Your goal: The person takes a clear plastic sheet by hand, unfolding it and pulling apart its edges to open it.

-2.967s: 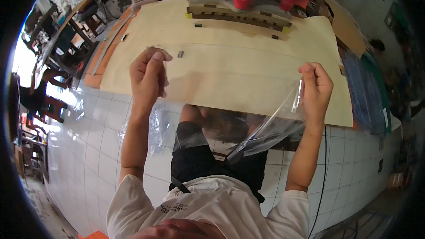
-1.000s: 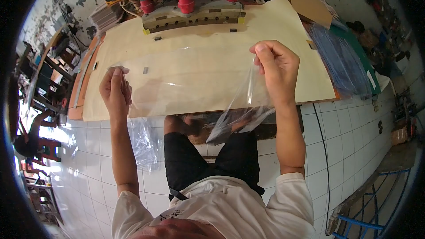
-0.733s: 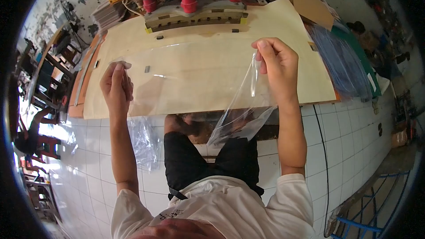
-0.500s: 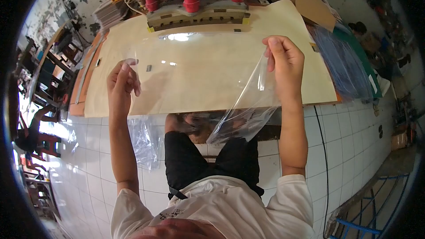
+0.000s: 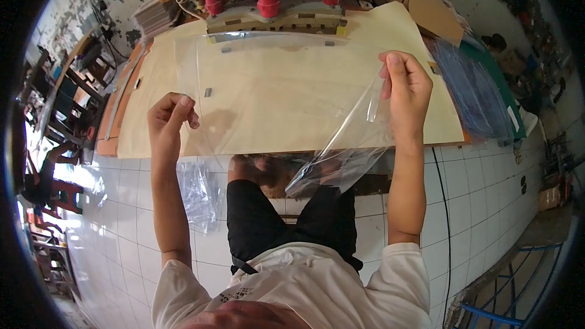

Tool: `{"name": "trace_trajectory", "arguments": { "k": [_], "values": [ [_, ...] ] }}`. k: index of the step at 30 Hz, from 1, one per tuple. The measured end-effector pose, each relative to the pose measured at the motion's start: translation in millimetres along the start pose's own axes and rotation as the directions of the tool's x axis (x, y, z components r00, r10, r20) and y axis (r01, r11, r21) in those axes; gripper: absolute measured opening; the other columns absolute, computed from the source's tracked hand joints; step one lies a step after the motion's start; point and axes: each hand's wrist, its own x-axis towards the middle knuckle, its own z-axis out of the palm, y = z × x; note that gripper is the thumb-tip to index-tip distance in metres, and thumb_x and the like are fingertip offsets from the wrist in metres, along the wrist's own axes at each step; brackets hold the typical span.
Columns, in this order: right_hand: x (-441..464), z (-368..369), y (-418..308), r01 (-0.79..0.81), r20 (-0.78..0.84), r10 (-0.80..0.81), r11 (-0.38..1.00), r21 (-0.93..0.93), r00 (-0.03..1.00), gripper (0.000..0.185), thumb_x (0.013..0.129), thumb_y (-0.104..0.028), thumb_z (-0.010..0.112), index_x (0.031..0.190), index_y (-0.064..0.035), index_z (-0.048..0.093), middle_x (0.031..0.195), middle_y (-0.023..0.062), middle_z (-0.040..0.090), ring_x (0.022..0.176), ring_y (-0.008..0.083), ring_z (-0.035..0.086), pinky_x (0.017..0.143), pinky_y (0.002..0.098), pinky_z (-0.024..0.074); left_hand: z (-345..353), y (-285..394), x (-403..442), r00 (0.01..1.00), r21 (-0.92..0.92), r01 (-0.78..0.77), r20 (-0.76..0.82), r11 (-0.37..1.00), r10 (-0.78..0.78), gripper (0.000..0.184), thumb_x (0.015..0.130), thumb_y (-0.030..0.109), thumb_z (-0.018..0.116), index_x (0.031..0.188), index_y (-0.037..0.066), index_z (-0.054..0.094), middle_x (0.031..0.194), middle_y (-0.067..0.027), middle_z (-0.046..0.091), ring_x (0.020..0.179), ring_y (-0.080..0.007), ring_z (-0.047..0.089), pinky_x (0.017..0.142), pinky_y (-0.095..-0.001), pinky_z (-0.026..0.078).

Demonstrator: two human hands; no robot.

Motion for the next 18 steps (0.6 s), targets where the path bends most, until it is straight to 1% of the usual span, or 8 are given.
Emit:
{"name": "trace_trajectory", "arguments": {
  "k": [2, 4, 5, 7, 12, 18],
  "values": [
    [0.2, -0.5, -0.9, 0.005, 0.001, -0.005, 1.0, -0.01, 1.0, 0.026, 0.098, -0.023, 0.056, 0.093, 0.0012, 0.066, 0.071, -0.0011, 0.054, 0.053, 0.0026, 0.04, 0.048, 0.018, 0.0316, -0.5, 1.0, -0.3, 1.0, 0.003, -0.011, -0.003, 1.0, 0.011, 0.023, 0.093, 0.019, 0.061, 0.081, 0.0, 0.06, 0.063, -0.004, 0.056, 0.057, -0.0122, 0.054, 0.056, -0.0265, 0.044],
    [0.6, -0.7, -1.8, 0.01, 0.003, -0.01, 1.0, -0.019, 1.0, 0.027, 0.098, -0.023, 0.055, 0.093, 0.0013, 0.066, 0.072, -0.0011, 0.054, 0.052, 0.0024, 0.04, 0.047, 0.0178, 0.0316, -2.7, 1.2, -0.4, 1.0, -0.067, -0.007, 0.017, 0.998, 0.008, 0.018, 0.092, 0.012, 0.063, 0.084, -0.004, 0.063, 0.067, -0.0059, 0.06, 0.06, -0.0106, 0.056, 0.057, -0.025, 0.048],
    [0.4, -0.8, -1.9, 0.005, 0.001, -0.005, 1.0, -0.03, 1.0, 0.027, 0.098, -0.023, 0.055, 0.093, 0.0013, 0.066, 0.072, -0.0011, 0.054, 0.052, 0.002, 0.04, 0.047, 0.0176, 0.0315, -1.6, 2.3, -0.9, 1.0, -0.067, -0.008, 0.016, 0.998, 0.009, 0.018, 0.092, 0.012, 0.063, 0.084, -0.004, 0.063, 0.067, -0.0059, 0.06, 0.06, -0.0106, 0.056, 0.057, -0.025, 0.048],
    [0.0, -0.8, -2.2, 0.002, -0.002, -0.002, 0.999, -0.041, 1.0, 0.027, 0.098, -0.023, 0.055, 0.093, 0.0013, 0.065, 0.072, -0.0012, 0.054, 0.051, 0.0017, 0.04, 0.046, 0.0174, 0.0313, 1.9, 4.9, -2.2, 1.0, -0.01, -0.023, -0.017, 1.0, 0.023, 0.022, 0.093, 0.018, 0.061, 0.081, -0.001, 0.06, 0.063, -0.0042, 0.056, 0.057, -0.0117, 0.054, 0.056, -0.0266, 0.044],
    [-0.5, -1.3, -1.1, 0.039, -0.005, -0.04, 0.997, -0.072, 0.999, 0.026, 0.098, -0.022, 0.055, 0.094, 0.0009, 0.066, 0.072, -0.0013, 0.055, 0.048, 0.0005, 0.038, 0.043, 0.0168, 0.03, 0.6, 3.7, -3.3, 0.999, -0.002, -0.027, -0.03, 1.0, 0.027, 0.022, 0.093, 0.018, 0.061, 0.081, -0.001, 0.06, 0.064, -0.0042, 0.056, 0.057, -0.0117, 0.055, 0.056, -0.0264, 0.045],
    [-0.7, -0.2, -2.2, 0.051, -0.008, -0.052, 0.995, -0.09, 0.999, 0.026, 0.098, -0.022, 0.055, 0.094, 0.0006, 0.066, 0.071, -0.0014, 0.055, 0.047, 0.0002, 0.037, 0.043, 0.0164, 0.03, -1.2, 2.5, -3.4, 0.999, -0.005, -0.039, -0.028, 0.999, 0.039, 0.023, 0.093, 0.019, 0.061, 0.081, -0.001, 0.06, 0.065, -0.0044, 0.056, 0.058, -0.0118, 0.055, 0.057, -0.0262, 0.046]
  ]
}}
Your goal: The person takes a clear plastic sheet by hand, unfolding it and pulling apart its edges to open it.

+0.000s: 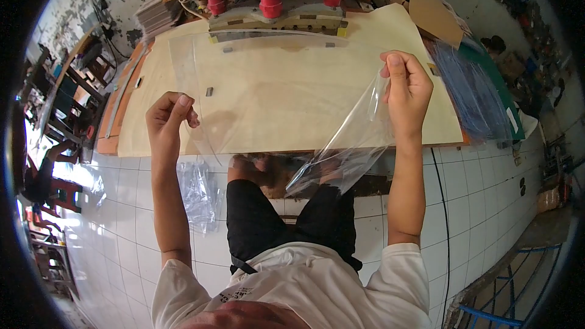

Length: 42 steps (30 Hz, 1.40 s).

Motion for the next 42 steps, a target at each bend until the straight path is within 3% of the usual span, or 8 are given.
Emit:
{"name": "trace_trajectory", "arguments": {
  "k": [13, 20, 32, 34, 35, 37, 40, 42],
  "values": [
    [2, -1, -4, -0.061, 0.0, 0.061, 0.998, -0.022, 0.998, 0.028, 0.098, -0.026, 0.056, 0.094, 0.0, 0.066, 0.069, -0.0032, 0.051, 0.048, 0.0001, 0.036, 0.042, 0.0168, 0.0278, 6, 4, -7, 0.997, -0.016, -0.082, -0.005, 0.996, 0.082, 0.023, 0.094, 0.017, 0.059, 0.081, -0.001, 0.058, 0.065, -0.0043, 0.055, 0.055, -0.0111, 0.054, 0.053, -0.0251, 0.043],
    [5, -4, -2, -0.15, 0.036, 0.151, 0.988, -0.028, 0.988, 0.028, 0.097, -0.027, 0.057, 0.093, -0.0004, 0.066, 0.068, -0.0043, 0.049, 0.048, 0.0001, 0.035, 0.04, 0.018, 0.025, 7, 10, -11, 0.999, -0.097, 0.027, 0.028, 0.995, -0.024, 0.02, 0.094, 0.014, 0.062, 0.084, -0.003, 0.061, 0.064, -0.0033, 0.057, 0.056, -0.0074, 0.053, 0.05, -0.0219, 0.044],
    [6, -14, 14, -0.204, 0.1, 0.201, 0.979, 0.023, 0.974, 0.022, 0.095, -0.022, 0.058, 0.096, -0.0015, 0.065, 0.07, -0.0035, 0.052, 0.052, 0.0002, 0.037, 0.044, 0.0171, 0.0272, 10, 25, -13, 1.0, -0.043, -0.018, -0.016, 0.999, 0.017, 0.017, 0.09, 0.012, 0.068, 0.086, -0.004, 0.064, 0.065, -0.0032, 0.061, 0.058, -0.0066, 0.057, 0.052, -0.0201, 0.046],
    [7, -18, 17, -0.138, 0.097, 0.149, 0.984, -0.111, 0.984, 0.024, 0.093, -0.02, 0.061, 0.106, -0.0005, 0.063, 0.087, 0.0031, 0.061, 0.069, 0.0077, 0.054, 0.061, 0.0208, 0.0429, 11, 29, -12, 1.0, -0.035, -0.015, -0.014, 0.999, 0.015, 0.018, 0.09, 0.013, 0.068, 0.086, -0.005, 0.064, 0.065, -0.0031, 0.061, 0.058, -0.0066, 0.057, 0.052, -0.0201, 0.046],
    [6, -19, 16, -0.136, 0.095, 0.147, 0.984, -0.114, 0.985, 0.024, 0.093, -0.02, 0.061, 0.106, -0.0005, 0.063, 0.087, 0.0031, 0.061, 0.069, 0.0077, 0.054, 0.061, 0.0208, 0.0429, 12, 31, -12, 1.0, -0.012, -0.016, -0.007, 1.0, 0.016, 0.017, 0.089, 0.012, 0.068, 0.086, -0.004, 0.064, 0.065, -0.003, 0.061, 0.058, -0.0066, 0.057, 0.052, -0.0199, 0.046],
    [1, -10, -4, 0.317, 0.133, -0.288, 0.837, -0.446, 0.948, 0.036, 0.089, -0.021, 0.065, 0.118, 0.0004, 0.058, 0.11, 0.0117, 0.063, 0.1, 0.0212, 0.06, 0.09, 0.032, 0.0442, 16, 35, -13, 1.0, 0.006, -0.016, 0.005, 1.0, 0.016, 0.017, 0.089, 0.012, 0.068, 0.086, -0.004, 0.065, 0.065, -0.0028, 0.061, 0.059, -0.0065, 0.057, 0.053, -0.0198, 0.045],
    [-7, 10, -44, 0.479, 0.33, -0.361, 0.769, -0.424, 0.872, 0.046, 0.086, -0.022, 0.068, 0.123, 0.0013, 0.055, 0.123, 0.0168, 0.058, 0.119, 0.0294, 0.053, 0.105, 0.0386, 0.034, 28, 42, -13, 0.998, 0.064, -0.041, 0.053, 0.997, 0.038, 0.014, 0.088, 0.01, 0.068, 0.084, -0.003, 0.066, 0.066, -0.003, 0.062, 0.06, -0.0067, 0.057, 0.055, -0.021, 0.046],
    [-6, 24, -63, 0.529, 0.386, -0.389, 0.758, -0.382, 0.836, 0.049, 0.084, -0.023, 0.07, 0.124, 0.0014, 0.054, 0.119, 0.0168, 0.06, 0.115, 0.03, 0.055, 0.102, 0.0383, 0.0365, 38, 46, -11, 0.967, 0.149, -0.211, 0.179, 0.966, 0.184, 0.012, 0.089, 0.007, 0.065, 0.084, -0.003, 0.064, 0.07, -0.0027, 0.062, 0.061, -0.0074, 0.056, 0.057, -0.0212, 0.046]
  ]
}}
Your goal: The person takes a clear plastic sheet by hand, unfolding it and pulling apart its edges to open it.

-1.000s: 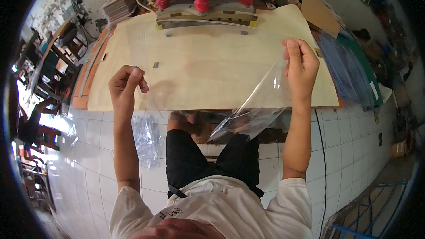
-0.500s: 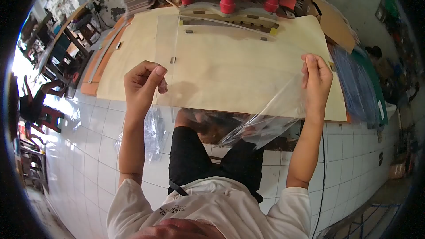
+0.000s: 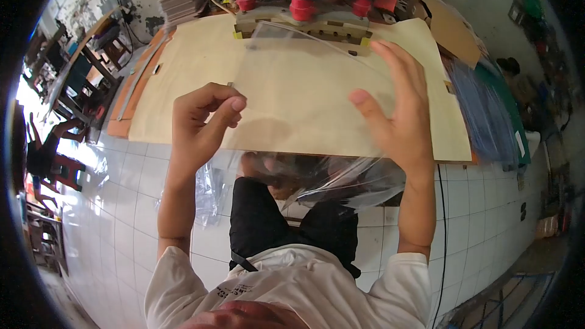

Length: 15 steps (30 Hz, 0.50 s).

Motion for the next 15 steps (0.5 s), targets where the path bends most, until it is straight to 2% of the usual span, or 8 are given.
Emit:
{"name": "trace_trajectory", "arguments": {
  "k": [2, 4, 5, 7, 10, 12, 13, 15],
  "values": [
    [13, 4, -9, 0.065, 0.038, -0.066, 0.998, 0.025, 0.997, 0.052, 0.082, -0.023, 0.072, 0.124, 0.0014, 0.054, 0.116, 0.0168, 0.062, 0.111, 0.0307, 0.057, 0.1, 0.0381, 0.0389, 7, 7, 5, 0.999, 0.033, -0.028, 0.031, 0.999, 0.027, 0.009, 0.088, 0.005, 0.066, 0.085, -0.003, 0.065, 0.071, -0.0036, 0.063, 0.062, -0.0078, 0.057, 0.058, -0.0215, 0.047],
    [25, 8, -11, 0.018, 0.089, -0.043, 0.964, 0.267, 0.995, 0.041, 0.085, -0.02, 0.07, 0.116, 0.0028, 0.058, 0.101, 0.0137, 0.066, 0.097, 0.0255, 0.063, 0.09, 0.0347, 0.0463, 11, 12, 9, 0.986, 0.096, -0.156, 0.078, 0.983, 0.149, 0.007, 0.087, 0.003, 0.065, 0.086, -0.004, 0.065, 0.072, -0.0051, 0.064, 0.062, -0.008, 0.057, 0.057, -0.0217, 0.046],
    [30, 8, -8, 0.018, 0.087, -0.042, 0.965, 0.263, 0.995, 0.041, 0.085, -0.02, 0.07, 0.116, 0.0028, 0.058, 0.101, 0.0137, 0.066, 0.097, 0.0255, 0.063, 0.09, 0.0347, 0.0463, 11, 14, 10, 0.985, 0.094, -0.159, 0.081, 0.983, 0.152, 0.007, 0.087, 0.003, 0.065, 0.086, -0.004, 0.065, 0.072, -0.0051, 0.064, 0.062, -0.008, 0.057, 0.057, -0.0217, 0.046],
    [38, 7, -3, -0.316, 0.417, 0.068, 0.764, 0.562, 0.906, 0.025, 0.089, -0.017, 0.066, 0.103, 0.0035, 0.063, 0.085, 0.0079, 0.066, 0.077, 0.0162, 0.064, 0.073, 0.0278, 0.0509, 13, 17, 10, 0.993, 0.107, -0.087, 0.09, 0.99, 0.077, 0.009, 0.085, 0.003, 0.067, 0.09, -0.004, 0.066, 0.075, -0.0055, 0.065, 0.066, -0.0094, 0.059, 0.064, -0.0236, 0.048],
    [47, 0, -4, -0.438, 0.466, 0.167, 0.697, 0.568, 0.869, 0.019, 0.093, -0.016, 0.061, 0.094, 0.0026, 0.065, 0.078, 0.0036, 0.064, 0.066, 0.0074, 0.06, 0.062, 0.0223, 0.0489, 9, 6, 6, 0.986, 0.149, -0.154, -0.036, 0.977, 0.161, 0.023, 0.078, 0.008, 0.074, 0.098, 0.0, 0.068, 0.084, -0.0099, 0.066, 0.077, -0.0182, 0.063, 0.074, -0.028, 0.049],
    [50, -3, 10, -0.41, 0.384, 0.201, 0.682, 0.606, 0.901, 0.02, 0.094, -0.018, 0.061, 0.094, 0.0015, 0.066, 0.077, 0.0029, 0.063, 0.064, 0.0074, 0.059, 0.059, 0.0221, 0.0486, 2, 1, 0, 0.933, 0.283, -0.251, -0.186, 0.926, 0.309, 0.037, 0.076, 0.009, 0.075, 0.11, -0.001, 0.063, 0.101, -0.0138, 0.063, 0.095, -0.0231, 0.06, 0.086, -0.0321, 0.047],
    [51, -5, 19, -0.379, 0.303, 0.233, 0.664, 0.645, 0.924, 0.021, 0.094, -0.02, 0.06, 0.095, 0.0004, 0.066, 0.075, 0.0023, 0.062, 0.062, 0.0074, 0.058, 0.057, 0.0219, 0.0482, -6, -8, -8, 0.926, 0.301, -0.227, -0.228, 0.926, 0.301, 0.044, 0.076, 0.011, 0.073, 0.116, -0.001, 0.059, 0.112, -0.0161, 0.058, 0.105, -0.026, 0.056, 0.091, -0.0344, 0.044],
    [50, -12, 40, -0.37, 0.216, 0.309, 0.638, 0.675, 0.926, 0.022, 0.094, -0.022, 0.06, 0.095, -0.0005, 0.067, 0.075, 0.0018, 0.062, 0.06, 0.0077, 0.057, 0.057, 0.0219, 0.0481, -14, -19, -23, 0.899, 0.268, -0.167, -0.355, 0.949, 0.258, 0.04, 0.084, 0.013, 0.068, 0.118, -0.003, 0.055, 0.116, -0.0154, 0.055, 0.108, -0.0257, 0.055, 0.097, -0.0372, 0.042]
  ]
}}
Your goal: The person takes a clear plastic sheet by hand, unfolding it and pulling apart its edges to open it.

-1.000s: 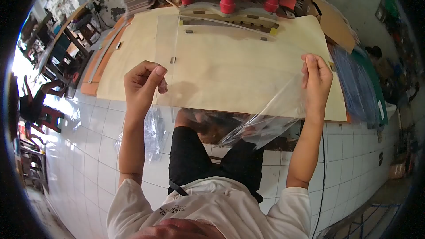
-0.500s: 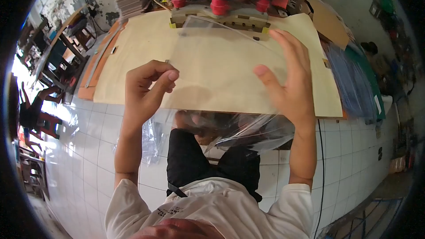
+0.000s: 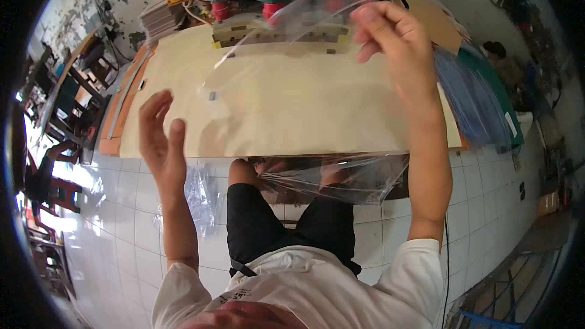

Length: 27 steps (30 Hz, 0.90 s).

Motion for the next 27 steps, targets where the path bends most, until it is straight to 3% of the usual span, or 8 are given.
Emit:
{"name": "trace_trajectory", "arguments": {
  "k": [5, 11, 15, 19, 21, 23, 25, 27],
  "values": [
    [8, -47, 41, 0.013, -0.287, 0.034, 0.987, 0.16, 0.957, 0.024, 0.095, -0.025, 0.06, 0.1, -0.0022, 0.067, 0.076, 0.0007, 0.062, 0.058, 0.0069, 0.056, 0.056, 0.0221, 0.0477, 0, -24, -52, 0.983, -0.103, 0.167, -0.061, 0.981, -0.173, 0.037, 0.088, 0.016, 0.065, 0.116, -0.004, 0.053, 0.115, -0.015, 0.054, 0.11, -0.0252, 0.054, 0.099, -0.0388, 0.041],
    [2, -58, 86, -0.007, -0.353, 0.097, 0.969, 0.247, 0.931, 0.023, 0.095, -0.024, 0.061, 0.101, -0.0025, 0.065, 0.078, -0.0002, 0.063, 0.057, 0.0053, 0.056, 0.054, 0.0205, 0.0478, 30, -30, -164, 0.996, -0.132, 0.09, 0.022, 0.987, -0.088, 0.031, 0.089, 0.015, 0.061, 0.114, -0.002, 0.051, 0.109, -0.0144, 0.054, 0.101, -0.0234, 0.055, 0.092, -0.0366, 0.043],
    [-5, -59, 86, 0.012, -0.335, 0.086, 0.96, 0.28, 0.938, 0.022, 0.095, -0.023, 0.061, 0.101, -0.0026, 0.065, 0.077, -0.0009, 0.062, 0.057, 0.0049, 0.055, 0.054, 0.0203, 0.0478, 44, -32, -205, 0.911, -0.248, 0.405, 0.03, 0.88, -0.411, 0.038, 0.093, 0.029, 0.061, 0.115, -0.001, 0.052, 0.108, -0.0144, 0.055, 0.102, -0.0215, 0.054, 0.093, -0.0337, 0.041],
    [-11, -49, 68, 0.009, -0.33, 0.085, 0.962, 0.274, 0.94, 0.023, 0.096, -0.024, 0.059, 0.101, -0.0022, 0.064, 0.075, -0.0011, 0.061, 0.055, 0.0051, 0.053, 0.054, 0.0213, 0.0468, 41, -35, -204, 0.608, -0.248, 0.782, 0.504, 0.572, -0.613, 0.064, 0.096, 0.055, 0.044, 0.122, -0.003, 0.05, 0.121, -0.0156, 0.054, 0.115, -0.0203, 0.05, 0.097, -0.0321, 0.038],
    [-15, -47, 59, 0.014, -0.308, 0.081, 0.956, 0.294, 0.948, 0.023, 0.096, -0.024, 0.059, 0.1, -0.002, 0.064, 0.074, -0.0009, 0.061, 0.054, 0.0058, 0.052, 0.054, 0.0221, 0.046, 48, -29, -196, 0.578, -0.201, 0.78, 0.594, 0.593, -0.56, 0.064, 0.096, 0.054, 0.044, 0.125, -0.003, 0.049, 0.123, -0.0159, 0.053, 0.12, -0.0223, 0.048, 0.103, -0.034, 0.035],
    [-22, -46, 51, 0.035, -0.189, 0.021, 0.956, 0.29, 0.982, 0.024, 0.096, -0.025, 0.058, 0.099, -0.0019, 0.063, 0.073, 0.0005, 0.059, 0.053, 0.0081, 0.05, 0.053, 0.0238, 0.0439, 55, -21, -184, 0.588, -0.321, 0.804, 0.554, 0.5, -0.59, 0.051, 0.093, 0.031, 0.057, 0.129, -0.002, 0.044, 0.124, -0.0133, 0.054, 0.117, -0.0223, 0.052, 0.1, -0.0332, 0.038],
    [-30, -44, 40, 0.034, -0.141, 0.011, 0.949, 0.314, 0.99, 0.023, 0.096, -0.025, 0.058, 0.097, -0.0022, 0.062, 0.072, 0.0012, 0.058, 0.054, 0.0096, 0.05, 0.053, 0.0242, 0.0431, 56, -24, -176, 0.743, -0.299, 0.646, 0.458, 0.702, -0.488, 0.055, 0.086, 0.017, 0.062, 0.132, -0.003, 0.041, 0.126, -0.0159, 0.054, 0.122, -0.0252, 0.05, 0.105, -0.0364, 0.035],
    [-39, -44, 31, 0.026, -0.09, 0.005, 0.941, 0.337, 0.996, 0.023, 0.096, -0.026, 0.058, 0.095, -0.0024, 0.06, 0.071, 0.002, 0.057, 0.054, 0.011, 0.05, 0.052, 0.0246, 0.0422, 55, -19, -164, 0.729, -0.311, 0.657, 0.494, 0.687, -0.473, 0.059, 0.079, 0.008, 0.064, 0.132, -0.003, 0.04, 0.126, -0.0185, 0.053, 0.123, -0.0279, 0.05, 0.108, -0.0391, 0.033]
  ]
}}
